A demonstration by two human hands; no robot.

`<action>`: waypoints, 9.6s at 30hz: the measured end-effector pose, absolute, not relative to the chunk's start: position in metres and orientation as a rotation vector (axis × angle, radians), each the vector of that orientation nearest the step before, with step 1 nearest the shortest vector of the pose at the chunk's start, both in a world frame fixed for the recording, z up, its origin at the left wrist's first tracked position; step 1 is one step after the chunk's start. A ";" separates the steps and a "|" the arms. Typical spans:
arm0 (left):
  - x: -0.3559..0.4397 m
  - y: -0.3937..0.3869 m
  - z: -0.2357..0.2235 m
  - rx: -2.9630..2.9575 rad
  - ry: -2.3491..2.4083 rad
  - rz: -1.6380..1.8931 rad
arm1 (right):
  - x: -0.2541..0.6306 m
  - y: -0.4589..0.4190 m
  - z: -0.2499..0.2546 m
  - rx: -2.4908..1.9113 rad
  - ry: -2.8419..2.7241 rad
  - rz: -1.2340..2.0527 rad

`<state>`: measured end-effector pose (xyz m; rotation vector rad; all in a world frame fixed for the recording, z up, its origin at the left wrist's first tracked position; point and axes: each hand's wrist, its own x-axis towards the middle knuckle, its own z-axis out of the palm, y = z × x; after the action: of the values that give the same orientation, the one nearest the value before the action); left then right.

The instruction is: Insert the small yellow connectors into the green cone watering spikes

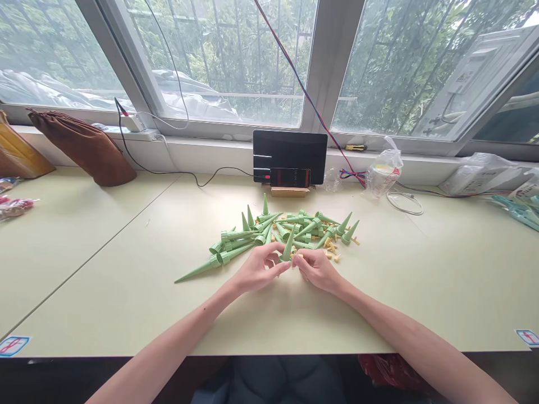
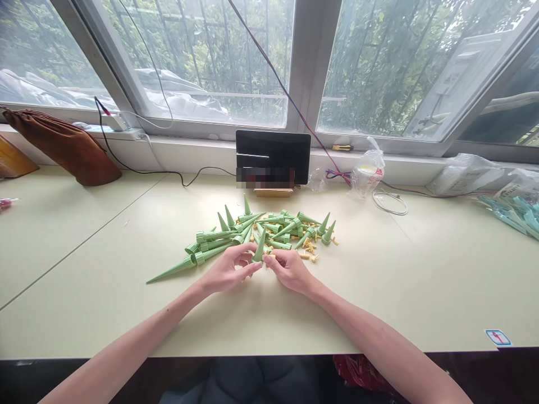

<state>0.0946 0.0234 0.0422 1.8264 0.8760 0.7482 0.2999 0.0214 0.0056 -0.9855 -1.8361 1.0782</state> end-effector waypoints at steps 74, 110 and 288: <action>0.095 0.022 0.046 1.860 0.856 0.717 | 0.301 0.022 0.007 -0.916 -1.821 1.098; 0.094 0.021 0.046 1.888 0.860 0.731 | 0.301 0.023 0.004 -0.943 -1.880 1.122; 0.095 0.025 0.039 1.639 0.786 0.828 | 0.303 0.022 0.004 -0.975 -2.058 0.816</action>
<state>0.0949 0.0252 0.0386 1.6391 0.7859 0.8278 0.3032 0.0218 0.0039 -0.9751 -2.0581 0.8165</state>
